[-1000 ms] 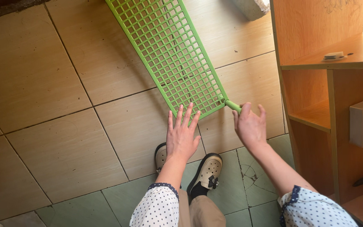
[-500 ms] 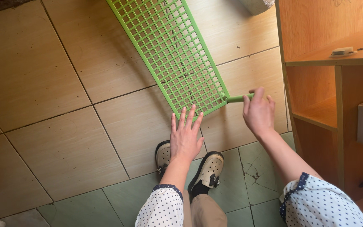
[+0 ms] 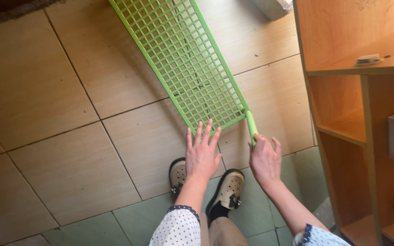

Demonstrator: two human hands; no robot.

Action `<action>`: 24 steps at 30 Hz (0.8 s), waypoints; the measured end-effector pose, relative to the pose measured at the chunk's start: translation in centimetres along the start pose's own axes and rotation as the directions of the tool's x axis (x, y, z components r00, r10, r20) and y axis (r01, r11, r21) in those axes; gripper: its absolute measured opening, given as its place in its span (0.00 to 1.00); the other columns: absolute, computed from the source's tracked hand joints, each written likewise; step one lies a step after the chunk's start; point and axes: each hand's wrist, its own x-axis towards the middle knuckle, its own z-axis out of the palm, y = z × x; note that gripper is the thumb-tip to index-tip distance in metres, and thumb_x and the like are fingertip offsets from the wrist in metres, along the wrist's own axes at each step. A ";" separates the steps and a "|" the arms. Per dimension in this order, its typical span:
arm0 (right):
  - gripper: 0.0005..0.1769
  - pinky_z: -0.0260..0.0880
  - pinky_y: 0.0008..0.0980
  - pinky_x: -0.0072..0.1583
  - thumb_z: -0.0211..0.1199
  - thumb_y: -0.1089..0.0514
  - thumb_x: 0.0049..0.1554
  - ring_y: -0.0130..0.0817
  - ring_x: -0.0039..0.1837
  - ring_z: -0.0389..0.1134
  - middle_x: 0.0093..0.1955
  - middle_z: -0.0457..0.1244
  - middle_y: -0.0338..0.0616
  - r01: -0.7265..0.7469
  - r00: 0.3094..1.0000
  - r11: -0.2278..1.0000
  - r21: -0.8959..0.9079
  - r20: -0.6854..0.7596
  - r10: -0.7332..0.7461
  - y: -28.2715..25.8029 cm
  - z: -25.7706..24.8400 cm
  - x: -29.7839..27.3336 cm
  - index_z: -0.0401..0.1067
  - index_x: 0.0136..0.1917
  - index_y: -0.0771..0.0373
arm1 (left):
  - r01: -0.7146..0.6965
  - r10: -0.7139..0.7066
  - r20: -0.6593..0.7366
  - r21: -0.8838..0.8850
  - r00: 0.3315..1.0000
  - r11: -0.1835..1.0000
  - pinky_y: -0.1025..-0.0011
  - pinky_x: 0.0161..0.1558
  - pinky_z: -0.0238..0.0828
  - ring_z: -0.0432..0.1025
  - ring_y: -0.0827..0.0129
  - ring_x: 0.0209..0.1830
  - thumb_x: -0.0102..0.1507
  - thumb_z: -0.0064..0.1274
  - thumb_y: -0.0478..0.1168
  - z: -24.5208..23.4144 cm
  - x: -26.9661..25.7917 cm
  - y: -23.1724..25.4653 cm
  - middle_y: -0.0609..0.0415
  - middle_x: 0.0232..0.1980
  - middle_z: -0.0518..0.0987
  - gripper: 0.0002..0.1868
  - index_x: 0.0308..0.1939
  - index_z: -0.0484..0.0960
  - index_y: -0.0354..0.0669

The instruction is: The person assembles a green plastic storage shelf by inserting green plastic rods into the holes of a grid panel. The person repeatedly picks up rods and inserts them into the panel, working on the floor and on a wooden table.

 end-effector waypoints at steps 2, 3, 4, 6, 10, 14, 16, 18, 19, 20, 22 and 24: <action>0.16 0.58 0.50 0.69 0.58 0.56 0.63 0.47 0.54 0.71 0.51 0.69 0.53 0.018 1.000 1.000 -0.001 -0.010 -0.018 0.4 -0.2 0.3 0.59 0.59 0.66 | -0.022 0.022 0.002 0.006 1.000 1.000 0.47 0.79 0.29 0.40 0.56 0.83 0.57 0.62 0.55 -0.1 0.3 -0.2 0.56 0.83 0.46 0.47 0.77 0.56 0.61; 0.17 0.59 0.49 0.68 0.59 0.56 0.64 0.48 0.54 0.71 0.51 0.69 0.54 0.027 1.000 1.000 -0.004 -0.011 -0.027 0.5 -0.3 0.2 0.59 0.59 0.67 | -0.032 0.032 0.007 0.006 0.999 0.999 0.47 0.79 0.29 0.40 0.56 0.83 0.58 0.62 0.55 0.0 0.2 -0.2 0.56 0.83 0.46 0.46 0.77 0.57 0.61; 0.17 0.60 0.49 0.68 0.59 0.56 0.64 0.48 0.53 0.71 0.49 0.69 0.54 0.011 1.000 1.000 0.003 0.008 -0.011 0.8 -0.5 0.3 0.59 0.59 0.67 | -0.033 0.033 -0.004 0.012 0.999 0.999 0.47 0.79 0.29 0.40 0.56 0.83 0.57 0.62 0.55 0.1 0.1 -0.2 0.56 0.83 0.46 0.46 0.77 0.57 0.61; 0.17 0.61 0.48 0.67 0.59 0.55 0.64 0.47 0.50 0.71 0.45 0.69 0.53 -0.015 0.999 1.000 0.017 0.042 0.015 1.5 -0.8 1.4 0.59 0.59 0.67 | -0.031 0.032 -0.031 0.026 0.999 0.999 0.46 0.78 0.29 0.40 0.56 0.82 0.57 0.61 0.55 0.3 0.3 -0.1 0.56 0.83 0.46 0.47 0.77 0.57 0.61; 0.16 0.62 0.49 0.66 0.57 0.56 0.65 0.49 0.46 0.71 0.37 0.68 0.51 -0.064 0.993 0.997 0.045 0.104 0.059 2.8 -2.2 3.1 0.59 0.60 0.68 | -0.014 0.015 -0.029 0.017 0.999 1.000 0.46 0.78 0.29 0.40 0.57 0.82 0.58 0.61 0.55 0.4 0.6 0.2 0.56 0.83 0.46 0.46 0.77 0.56 0.61; 0.17 0.62 0.49 0.65 0.57 0.55 0.66 0.53 0.43 0.70 0.32 0.66 0.51 -0.142 0.984 0.988 0.052 0.118 0.135 3.9 -2.8 4.6 0.58 0.60 0.69 | -0.005 0.006 -0.024 0.028 1.000 1.000 0.46 0.78 0.29 0.40 0.57 0.82 0.58 0.60 0.55 0.6 0.6 0.1 0.57 0.83 0.47 0.46 0.77 0.56 0.61; 0.18 0.63 0.49 0.62 0.57 0.54 0.67 0.55 0.43 0.70 0.32 0.66 0.51 -0.207 0.973 0.976 0.074 0.120 0.197 4.4 -2.8 5.5 0.58 0.60 0.69 | -0.003 0.004 -0.025 0.031 1.000 1.000 0.46 0.78 0.28 0.40 0.57 0.82 0.58 0.60 0.55 0.7 0.7 0.2 0.56 0.83 0.47 0.45 0.77 0.56 0.61; 0.19 0.64 0.49 0.57 0.56 0.53 0.67 0.54 0.43 0.70 0.35 0.66 0.50 -0.312 0.943 0.942 0.119 0.159 0.293 4.6 -2.8 6.5 0.57 0.61 0.69 | 0.001 0.000 -0.016 0.025 1.000 1.000 0.47 0.78 0.28 0.40 0.57 0.82 0.59 0.59 0.55 0.8 0.7 0.2 0.56 0.82 0.47 0.45 0.77 0.56 0.60; 0.19 0.62 0.49 0.60 0.56 0.53 0.67 0.55 0.41 0.69 0.33 0.66 0.50 -0.318 0.940 0.943 0.096 0.162 0.301 4.7 -2.8 7.0 0.58 0.61 0.69 | 0.005 -0.004 -0.019 0.024 1.000 1.000 0.47 0.78 0.28 0.40 0.57 0.82 0.59 0.59 0.55 0.8 0.9 0.2 0.56 0.82 0.47 0.45 0.77 0.56 0.60; 0.19 0.61 0.50 0.62 0.56 0.53 0.66 0.55 0.40 0.69 0.31 0.66 0.51 -0.326 0.936 0.943 0.074 0.168 0.310 4.6 -2.8 7.4 0.58 0.61 0.69 | 0.008 -0.008 -0.018 0.024 1.000 1.000 0.47 0.78 0.28 0.40 0.58 0.82 0.58 0.60 0.55 0.9 0.8 0.2 0.56 0.82 0.47 0.45 0.77 0.56 0.61; 0.19 0.59 0.51 0.66 0.56 0.54 0.66 0.55 0.38 0.69 0.28 0.66 0.51 -0.326 0.934 0.944 0.044 0.168 0.315 4.2 -2.8 7.6 0.58 0.61 0.70 | 0.010 -0.009 -0.014 0.023 1.000 1.000 0.47 0.78 0.28 0.40 0.58 0.82 0.58 0.60 0.55 0.9 0.8 0.3 0.56 0.82 0.48 0.45 0.77 0.57 0.60; 0.19 0.58 0.52 0.67 0.56 0.54 0.66 0.55 0.37 0.68 0.27 0.65 0.51 -0.313 0.939 0.949 0.031 0.159 0.304 3.6 -2.6 7.8 0.57 0.61 0.71 | 0.006 -0.006 -0.007 0.023 1.000 1.000 0.47 0.78 0.28 0.40 0.58 0.82 0.58 0.60 0.55 1.0 0.7 0.2 0.56 0.82 0.48 0.45 0.77 0.57 0.60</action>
